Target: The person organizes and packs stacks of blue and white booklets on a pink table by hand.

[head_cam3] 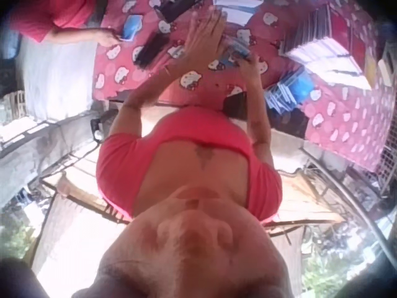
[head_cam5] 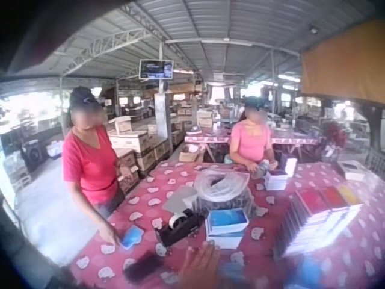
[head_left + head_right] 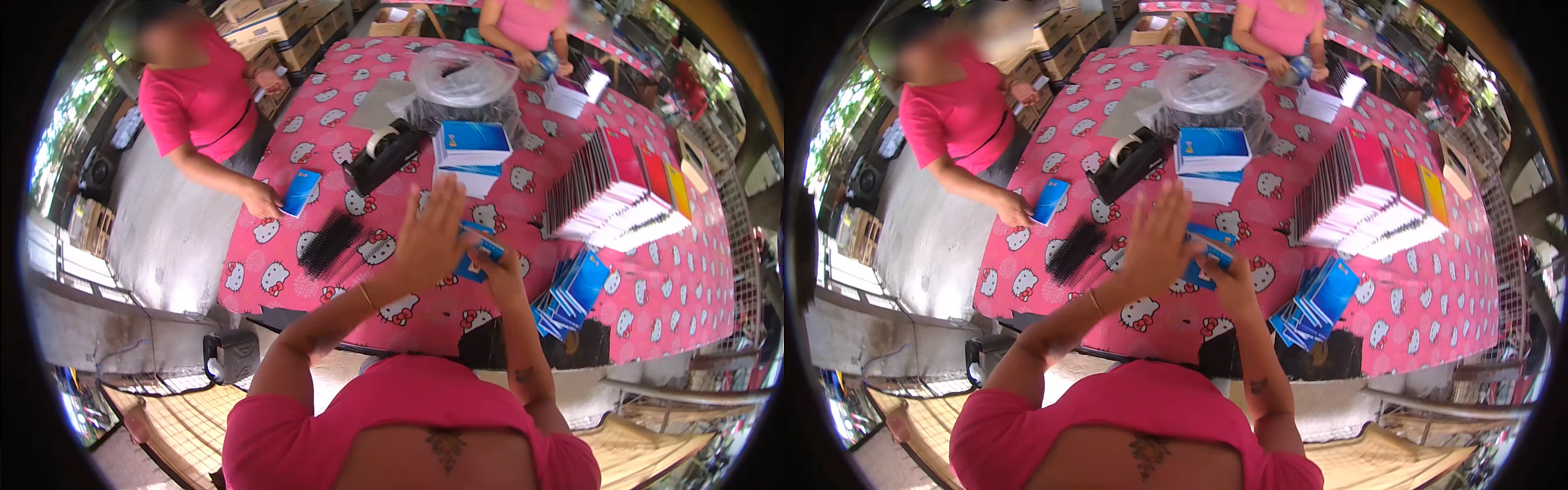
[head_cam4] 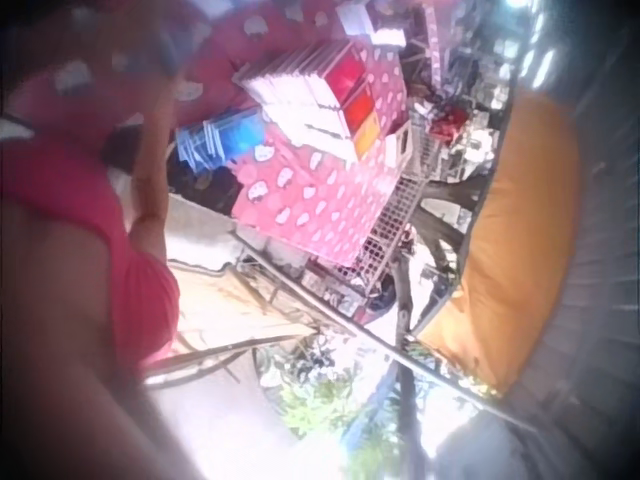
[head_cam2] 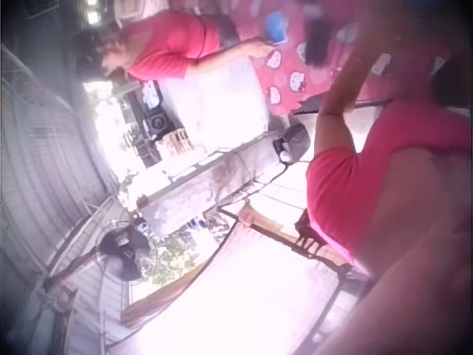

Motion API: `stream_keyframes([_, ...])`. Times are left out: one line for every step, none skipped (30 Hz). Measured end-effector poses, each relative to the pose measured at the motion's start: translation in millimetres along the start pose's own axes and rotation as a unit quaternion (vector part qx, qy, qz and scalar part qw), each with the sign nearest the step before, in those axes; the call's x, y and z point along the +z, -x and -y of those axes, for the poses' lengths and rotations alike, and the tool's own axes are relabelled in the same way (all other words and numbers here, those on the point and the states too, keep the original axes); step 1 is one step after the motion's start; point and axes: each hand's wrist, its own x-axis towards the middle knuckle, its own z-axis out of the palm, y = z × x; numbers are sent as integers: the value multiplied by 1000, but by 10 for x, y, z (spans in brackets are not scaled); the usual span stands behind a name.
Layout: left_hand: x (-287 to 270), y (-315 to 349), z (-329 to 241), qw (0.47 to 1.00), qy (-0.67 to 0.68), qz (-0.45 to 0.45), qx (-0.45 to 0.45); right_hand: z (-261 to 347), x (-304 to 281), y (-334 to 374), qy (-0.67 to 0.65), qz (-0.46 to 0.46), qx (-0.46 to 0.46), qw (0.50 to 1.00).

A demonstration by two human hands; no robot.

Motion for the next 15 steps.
stream_keyframes([-32, -80, 110, 1000, 8, -11, 8, 109, 44, -6, 19, -2, 16, 1000])
stream_keyframes([-64, -123, 177, 999, 15, -26, 16, 213, 62, -10, 39, -3, 30, 999])
stream_keyframes([-94, -122, 191, 999, 37, -24, 19, 268, 29, -9, 63, 3, 14, 998])
stream_keyframes([-124, -92, 199, 998, 59, -20, 23, 314, -8, 0, 87, 9, -1, 996])
stream_keyframes([-164, -53, 222, 996, 81, -14, 22, 342, -34, 21, 111, 17, -13, 994])
stream_keyframes([-196, -38, 273, 995, 92, 26, 43, 360, -75, 42, 123, 34, -22, 992])
stream_keyframes([-226, -52, 340, 991, 102, 65, 63, 382, -119, 48, 135, 51, -30, 989])
stream_keyframes([-252, -86, 371, 985, 109, 104, 83, 403, -137, 45, 146, 71, -40, 986])
stream_keyframes([-268, -116, 352, 988, 90, 79, 97, 414, -131, 60, 138, 68, -35, 988])
stream_keyframes([-288, -143, 329, 990, 71, 55, 109, 419, -104, 74, 129, 65, -30, 989])
stream_keyframes([-298, -164, 312, 991, 51, 29, 122, 420, -69, 84, 120, 63, -26, 990])
stream_keyframes([-238, -88, 219, 994, 42, 25, 100, 414, -38, 91, 114, 43, -24, 992])
stream_keyframes([-105, 82, 58, 996, 34, 20, 77, 407, -8, 96, 109, 23, -22, 994])
stream_keyframes([17, 236, -39, 998, 24, 15, 55, 403, 16, 95, 103, 3, -21, 994])
stream_keyframes([133, 339, -54, 998, 31, 12, 56, 379, 17, 90, 120, 11, -35, 992])
